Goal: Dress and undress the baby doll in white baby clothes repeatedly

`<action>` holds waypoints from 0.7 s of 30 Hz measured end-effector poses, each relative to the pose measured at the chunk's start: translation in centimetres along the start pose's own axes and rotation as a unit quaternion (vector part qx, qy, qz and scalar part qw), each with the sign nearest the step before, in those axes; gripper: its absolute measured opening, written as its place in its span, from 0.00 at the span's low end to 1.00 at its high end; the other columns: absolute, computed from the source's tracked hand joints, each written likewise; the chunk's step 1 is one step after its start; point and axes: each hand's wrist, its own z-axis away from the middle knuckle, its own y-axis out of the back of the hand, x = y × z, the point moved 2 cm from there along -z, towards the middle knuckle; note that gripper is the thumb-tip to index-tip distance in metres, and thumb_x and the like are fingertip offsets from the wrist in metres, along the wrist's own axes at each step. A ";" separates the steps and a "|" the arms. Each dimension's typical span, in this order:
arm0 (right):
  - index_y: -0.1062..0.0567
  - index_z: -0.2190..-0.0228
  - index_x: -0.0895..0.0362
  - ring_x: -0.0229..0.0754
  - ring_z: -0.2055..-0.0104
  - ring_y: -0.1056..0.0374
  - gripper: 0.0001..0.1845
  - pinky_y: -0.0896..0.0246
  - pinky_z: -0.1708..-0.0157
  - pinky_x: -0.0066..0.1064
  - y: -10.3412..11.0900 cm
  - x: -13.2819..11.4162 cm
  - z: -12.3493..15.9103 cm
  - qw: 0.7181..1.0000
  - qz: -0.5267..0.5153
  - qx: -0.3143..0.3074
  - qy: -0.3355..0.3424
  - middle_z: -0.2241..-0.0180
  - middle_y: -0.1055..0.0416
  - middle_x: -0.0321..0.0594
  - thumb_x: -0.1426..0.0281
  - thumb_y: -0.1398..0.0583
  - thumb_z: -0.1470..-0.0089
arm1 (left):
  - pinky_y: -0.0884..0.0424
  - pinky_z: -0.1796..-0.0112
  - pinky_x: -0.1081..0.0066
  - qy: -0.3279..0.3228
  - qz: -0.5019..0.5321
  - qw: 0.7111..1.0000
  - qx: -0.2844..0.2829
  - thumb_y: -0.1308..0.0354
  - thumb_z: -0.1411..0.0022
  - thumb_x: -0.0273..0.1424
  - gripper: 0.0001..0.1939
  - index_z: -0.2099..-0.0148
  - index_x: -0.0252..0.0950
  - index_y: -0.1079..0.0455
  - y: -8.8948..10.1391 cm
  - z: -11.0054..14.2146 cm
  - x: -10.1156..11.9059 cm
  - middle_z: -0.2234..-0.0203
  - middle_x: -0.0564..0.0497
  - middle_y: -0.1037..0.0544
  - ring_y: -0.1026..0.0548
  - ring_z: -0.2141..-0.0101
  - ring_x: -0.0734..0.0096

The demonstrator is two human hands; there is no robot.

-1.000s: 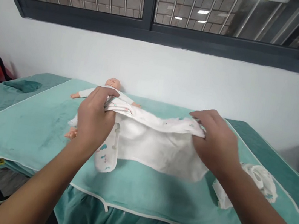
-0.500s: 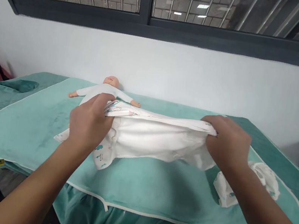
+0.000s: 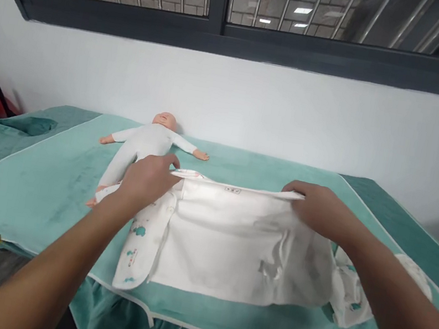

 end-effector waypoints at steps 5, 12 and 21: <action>0.25 0.56 0.53 0.46 0.64 0.31 0.21 0.41 0.69 0.33 -3.8 0.2 -5.7 0.989 0.088 -0.015 -0.118 0.58 0.24 0.44 0.76 0.47 0.52 | 0.32 0.62 0.63 0.023 -0.032 0.998 0.054 0.46 0.39 0.36 0.15 0.50 0.40 0.31 -4.4 -6.2 1.2 0.59 0.45 0.23 0.25 0.59 0.54; 0.33 0.46 0.62 0.50 0.43 0.40 0.26 0.44 0.46 0.37 -13.9 -4.7 -6.7 0.998 0.035 0.017 0.057 0.43 0.36 0.52 0.80 0.51 0.46 | 0.35 0.49 0.63 -0.147 -0.017 0.988 0.033 0.53 0.38 0.21 0.18 0.47 0.33 0.34 -13.1 -5.0 6.3 0.48 0.41 0.29 0.32 0.47 0.58; 0.43 0.39 0.69 0.54 0.35 0.48 0.29 0.51 0.39 0.41 -19.3 -2.7 -9.0 0.997 -0.003 -0.002 -0.078 0.37 0.45 0.58 0.68 0.52 0.39 | 0.43 0.41 0.55 -0.077 -0.011 0.997 0.013 0.54 0.33 0.33 0.26 0.36 0.27 0.45 -17.3 -7.8 4.3 0.38 0.33 0.38 0.40 0.38 0.50</action>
